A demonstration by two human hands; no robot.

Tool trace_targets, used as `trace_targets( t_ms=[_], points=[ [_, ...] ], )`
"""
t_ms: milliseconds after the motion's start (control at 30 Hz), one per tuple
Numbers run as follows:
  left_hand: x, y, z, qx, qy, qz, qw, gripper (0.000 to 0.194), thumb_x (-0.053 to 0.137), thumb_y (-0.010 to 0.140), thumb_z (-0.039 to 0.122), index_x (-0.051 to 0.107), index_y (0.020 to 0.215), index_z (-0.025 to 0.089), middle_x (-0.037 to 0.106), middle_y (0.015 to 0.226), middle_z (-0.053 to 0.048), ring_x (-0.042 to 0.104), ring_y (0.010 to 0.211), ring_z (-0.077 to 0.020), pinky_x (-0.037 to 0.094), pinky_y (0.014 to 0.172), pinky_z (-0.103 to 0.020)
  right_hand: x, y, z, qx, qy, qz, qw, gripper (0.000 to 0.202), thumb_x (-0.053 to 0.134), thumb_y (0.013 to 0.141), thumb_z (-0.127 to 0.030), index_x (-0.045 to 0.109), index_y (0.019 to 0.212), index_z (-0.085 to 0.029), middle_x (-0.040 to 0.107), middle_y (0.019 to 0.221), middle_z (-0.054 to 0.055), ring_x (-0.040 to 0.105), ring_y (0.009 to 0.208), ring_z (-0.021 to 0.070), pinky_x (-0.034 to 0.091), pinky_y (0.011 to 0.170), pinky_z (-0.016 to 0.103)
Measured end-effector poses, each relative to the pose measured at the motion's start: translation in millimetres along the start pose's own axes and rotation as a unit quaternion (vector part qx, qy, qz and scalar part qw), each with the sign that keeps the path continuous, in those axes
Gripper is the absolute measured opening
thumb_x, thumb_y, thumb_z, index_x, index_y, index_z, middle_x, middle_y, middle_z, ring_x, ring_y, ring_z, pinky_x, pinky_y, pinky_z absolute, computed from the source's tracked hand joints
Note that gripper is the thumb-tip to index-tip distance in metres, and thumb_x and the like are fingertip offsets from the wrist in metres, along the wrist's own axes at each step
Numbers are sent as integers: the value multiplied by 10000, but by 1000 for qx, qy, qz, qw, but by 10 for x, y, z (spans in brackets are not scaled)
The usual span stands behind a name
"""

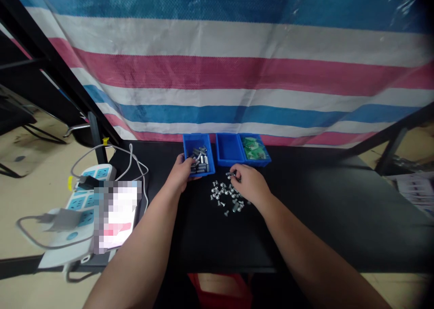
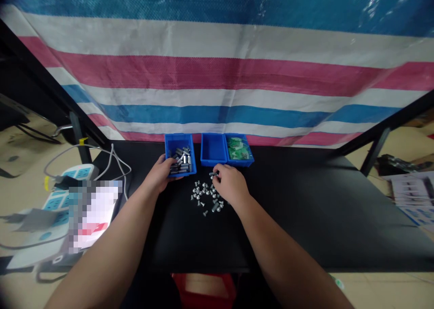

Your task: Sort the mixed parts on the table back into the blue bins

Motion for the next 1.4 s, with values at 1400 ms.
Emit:
trace_targets(
  t_ms=[1400],
  points=[
    [-5, 25, -23, -2, 3, -5, 1000, 348, 690, 838, 294, 539, 1148, 241, 683, 977, -66, 705, 762, -201, 640, 656, -389, -271, -52, -163, -62, 348, 51, 934, 141, 647, 931, -328, 715, 944, -206, 659, 744, 15, 593, 643, 142, 485, 611, 288]
  ],
)
Point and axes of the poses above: each hand's wrist, its own y-axis towards the middle knuckle, its own x-axis out of the palm, z = x × y, the point moved 9 cm from there along y, towards the middle knuckle
